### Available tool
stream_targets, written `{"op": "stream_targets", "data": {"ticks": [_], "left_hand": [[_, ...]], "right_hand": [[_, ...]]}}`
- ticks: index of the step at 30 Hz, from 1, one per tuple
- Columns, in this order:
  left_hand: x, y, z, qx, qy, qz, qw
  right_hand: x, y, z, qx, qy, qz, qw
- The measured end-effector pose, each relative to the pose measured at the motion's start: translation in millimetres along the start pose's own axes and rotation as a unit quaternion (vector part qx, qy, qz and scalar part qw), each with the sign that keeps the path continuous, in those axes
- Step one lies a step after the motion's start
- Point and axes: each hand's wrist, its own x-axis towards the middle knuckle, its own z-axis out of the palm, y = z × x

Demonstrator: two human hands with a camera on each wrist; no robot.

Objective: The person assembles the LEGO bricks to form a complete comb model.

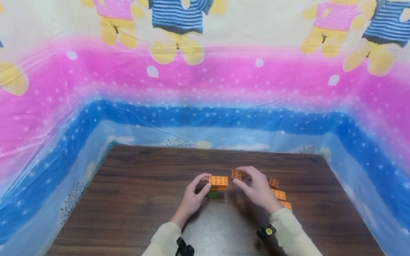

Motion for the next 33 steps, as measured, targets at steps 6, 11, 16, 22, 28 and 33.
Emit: {"op": "stream_targets", "data": {"ticks": [6,11,16,22,28,33], "left_hand": [[-0.2,-0.1,-0.3,0.001,0.001,0.0,1.0],[0.1,0.2,-0.1,-0.004,0.002,0.0,1.0],[0.4,0.7,-0.1,-0.003,0.001,-0.001,1.0],[0.0,0.5,-0.3,0.002,0.002,-0.003,1.0],[-0.3,-0.4,-0.1,0.01,0.003,-0.004,0.9999],[-0.3,0.1,0.2,0.015,0.006,-0.005,0.9999]], "right_hand": [[2.0,-6.6,5.6,-0.001,0.004,-0.001,1.0],[3.4,-10.9,8.6,0.007,0.008,-0.007,1.0],[5.7,-17.6,9.5,0.019,0.003,-0.011,1.0],[9.7,-23.0,14.0,0.019,-0.004,-0.017,1.0],[12.6,-24.3,19.0,0.019,-0.008,-0.034,0.999],[14.4,-26.3,21.1,0.02,-0.012,-0.044,0.999]]}}
